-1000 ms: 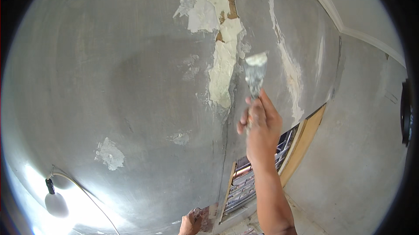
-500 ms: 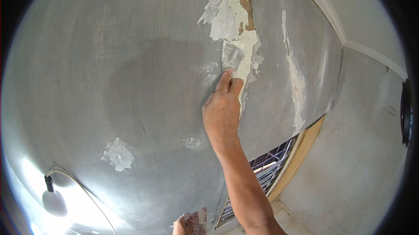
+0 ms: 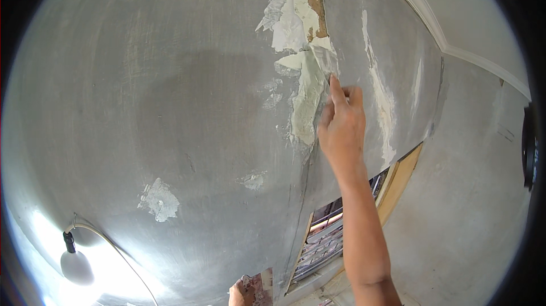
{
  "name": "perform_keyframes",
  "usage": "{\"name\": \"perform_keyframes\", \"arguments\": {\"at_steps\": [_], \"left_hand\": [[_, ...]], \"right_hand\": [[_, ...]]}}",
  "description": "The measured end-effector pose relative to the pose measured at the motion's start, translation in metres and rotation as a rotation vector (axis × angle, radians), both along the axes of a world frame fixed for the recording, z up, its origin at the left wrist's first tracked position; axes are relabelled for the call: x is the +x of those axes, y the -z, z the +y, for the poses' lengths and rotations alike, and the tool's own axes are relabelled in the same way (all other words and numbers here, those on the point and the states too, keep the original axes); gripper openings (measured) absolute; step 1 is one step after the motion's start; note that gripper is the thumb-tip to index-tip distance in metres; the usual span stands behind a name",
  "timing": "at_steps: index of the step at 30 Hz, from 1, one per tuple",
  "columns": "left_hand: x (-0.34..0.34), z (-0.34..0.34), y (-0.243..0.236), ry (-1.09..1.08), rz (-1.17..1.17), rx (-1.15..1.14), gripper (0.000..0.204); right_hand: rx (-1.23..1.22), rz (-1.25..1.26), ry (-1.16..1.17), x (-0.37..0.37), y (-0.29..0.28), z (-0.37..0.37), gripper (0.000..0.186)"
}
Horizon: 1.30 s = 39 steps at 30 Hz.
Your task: Using a putty knife and trowel to apply filler to cracks and holes in a wall.
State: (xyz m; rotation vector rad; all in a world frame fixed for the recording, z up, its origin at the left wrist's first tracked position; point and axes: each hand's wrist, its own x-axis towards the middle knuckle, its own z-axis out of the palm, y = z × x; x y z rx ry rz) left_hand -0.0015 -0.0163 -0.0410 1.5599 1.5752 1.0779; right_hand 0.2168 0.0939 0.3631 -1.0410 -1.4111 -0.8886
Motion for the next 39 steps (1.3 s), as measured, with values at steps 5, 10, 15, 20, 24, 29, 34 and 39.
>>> {"name": "perform_keyframes", "arguments": {"at_steps": [5, 10, 15, 20, 24, 29, 34, 39], "left_hand": [[0.001, -0.001, 0.002, -0.011, 0.039, -0.006, 0.024], [0.007, -0.003, -0.002, 0.01, 0.022, -0.032, 0.025], [0.011, -0.001, -0.001, 0.028, 0.029, -0.024, 0.025], [0.017, -0.001, -0.005, 0.005, 0.021, -0.054, 0.025], [0.016, -0.004, -0.014, 0.004, 0.001, -0.082, 0.025], [0.011, -0.006, -0.007, -0.005, 0.035, -0.042, 0.024], [0.014, -0.008, -0.015, 0.038, -0.011, -0.062, 0.024], [0.013, -0.005, -0.006, 0.032, 0.018, -0.036, 0.024]], "right_hand": [[-0.086, -0.02, -0.034, -0.001, -0.002, 0.018, 0.045], [-0.125, -0.022, -0.036, -0.012, 0.026, 0.01, 0.046], [-0.199, -0.024, -0.04, -0.016, 0.058, -0.004, 0.047], [-0.252, -0.048, -0.093, -0.013, 0.087, -0.016, 0.045], [-0.25, 0.018, -0.239, 0.0, 0.079, -0.035, 0.041], [-0.252, 0.282, -0.361, 0.013, 0.018, -0.031, 0.031], [-0.127, 0.052, -0.24, 0.005, -0.025, -0.032, 0.028], [-0.197, -0.081, -0.073, -0.013, -0.056, -0.031, 0.029]]}}
